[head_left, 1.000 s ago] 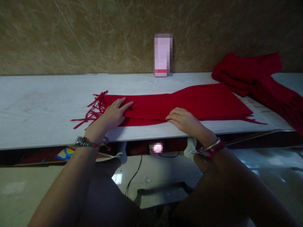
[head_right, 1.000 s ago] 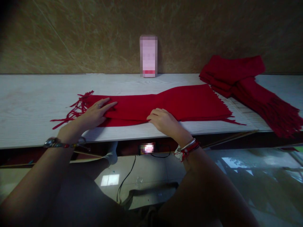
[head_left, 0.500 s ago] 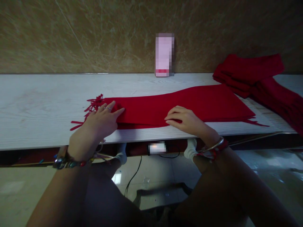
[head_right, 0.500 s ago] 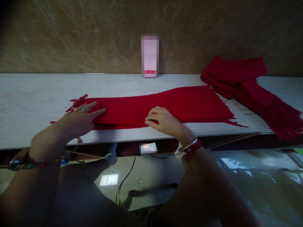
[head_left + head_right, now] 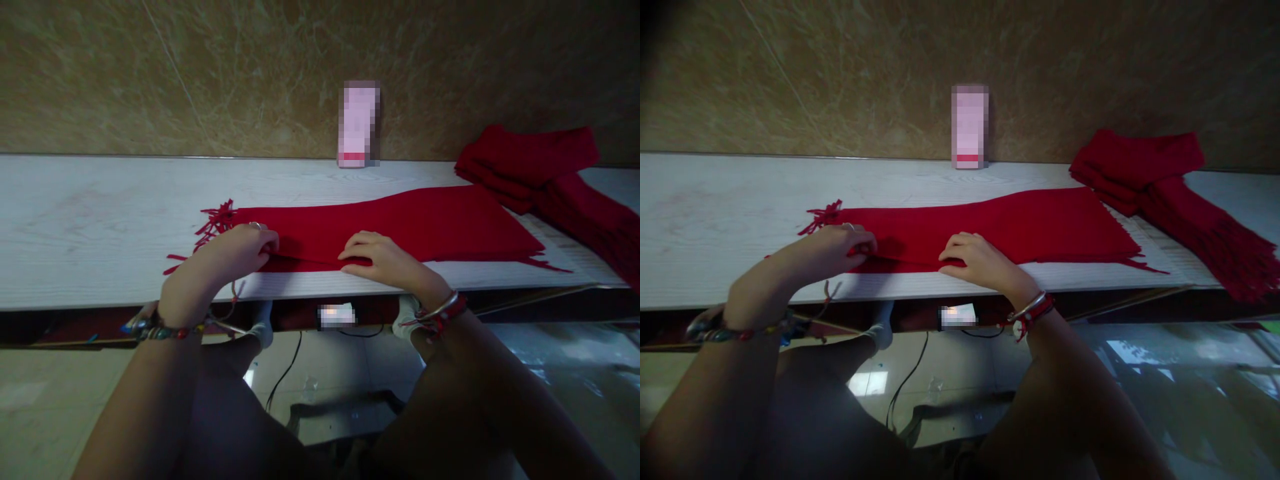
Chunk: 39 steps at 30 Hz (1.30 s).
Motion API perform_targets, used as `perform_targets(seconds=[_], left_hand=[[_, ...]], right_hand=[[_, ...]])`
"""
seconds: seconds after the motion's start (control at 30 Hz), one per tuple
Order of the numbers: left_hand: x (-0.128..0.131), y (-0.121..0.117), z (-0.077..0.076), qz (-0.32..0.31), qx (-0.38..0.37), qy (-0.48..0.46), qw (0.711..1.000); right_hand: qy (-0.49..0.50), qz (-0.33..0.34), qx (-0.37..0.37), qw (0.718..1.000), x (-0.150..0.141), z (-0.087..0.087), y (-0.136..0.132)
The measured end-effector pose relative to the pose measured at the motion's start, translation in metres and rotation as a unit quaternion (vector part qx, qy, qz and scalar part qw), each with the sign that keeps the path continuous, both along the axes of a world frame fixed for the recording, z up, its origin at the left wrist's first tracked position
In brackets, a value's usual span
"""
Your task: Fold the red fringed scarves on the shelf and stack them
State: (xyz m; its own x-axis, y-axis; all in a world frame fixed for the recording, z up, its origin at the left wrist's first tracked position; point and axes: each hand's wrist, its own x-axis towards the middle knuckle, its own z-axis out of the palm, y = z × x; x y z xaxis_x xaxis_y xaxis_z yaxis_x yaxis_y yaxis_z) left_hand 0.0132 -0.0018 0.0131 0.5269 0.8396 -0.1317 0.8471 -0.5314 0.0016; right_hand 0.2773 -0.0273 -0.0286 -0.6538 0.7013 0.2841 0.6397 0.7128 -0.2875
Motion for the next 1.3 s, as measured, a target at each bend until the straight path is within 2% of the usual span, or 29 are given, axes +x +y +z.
perform_targets(seconds=[0.13, 0.27, 0.4, 0.53, 0.73, 1.0, 1.17, 1.3], left_hand=[[-0.006, 0.001, -0.001, 0.004, -0.026, -0.013, 1.000], [-0.014, 0.003, -0.005, -0.003, -0.022, -0.029, 0.999], [-0.020, 0.003, 0.000, -0.002, -0.033, -0.042, 0.999], [-0.023, 0.000, 0.003, 0.009, -0.064, -0.026, 0.998], [-0.022, -0.003, -0.004, 0.009, -0.086, 0.010, 0.996], [-0.024, -0.002, 0.002, 0.003, -0.048, 0.018, 0.999], [-0.019, -0.004, 0.002, 0.026, -0.095, 0.038, 0.994], [-0.020, -0.004, -0.001, 0.022, -0.093, 0.024, 0.995]], right_hand=[[-0.021, -0.006, 0.038, 0.999, -0.003, -0.001, -0.004], [-0.033, -0.009, 0.090, 0.995, -0.009, -0.002, -0.006], [-0.029, -0.016, 0.126, 0.992, -0.012, -0.002, -0.008], [-0.006, 0.005, 0.106, 0.994, -0.010, -0.003, -0.009], [-0.039, 0.019, 0.079, 0.996, -0.007, -0.008, -0.009], [0.032, 0.027, 0.091, 0.995, -0.009, -0.006, -0.010], [0.015, 0.059, 0.105, 0.993, -0.007, -0.010, -0.009], [0.006, 0.062, 0.105, 0.992, -0.007, -0.011, -0.010]])
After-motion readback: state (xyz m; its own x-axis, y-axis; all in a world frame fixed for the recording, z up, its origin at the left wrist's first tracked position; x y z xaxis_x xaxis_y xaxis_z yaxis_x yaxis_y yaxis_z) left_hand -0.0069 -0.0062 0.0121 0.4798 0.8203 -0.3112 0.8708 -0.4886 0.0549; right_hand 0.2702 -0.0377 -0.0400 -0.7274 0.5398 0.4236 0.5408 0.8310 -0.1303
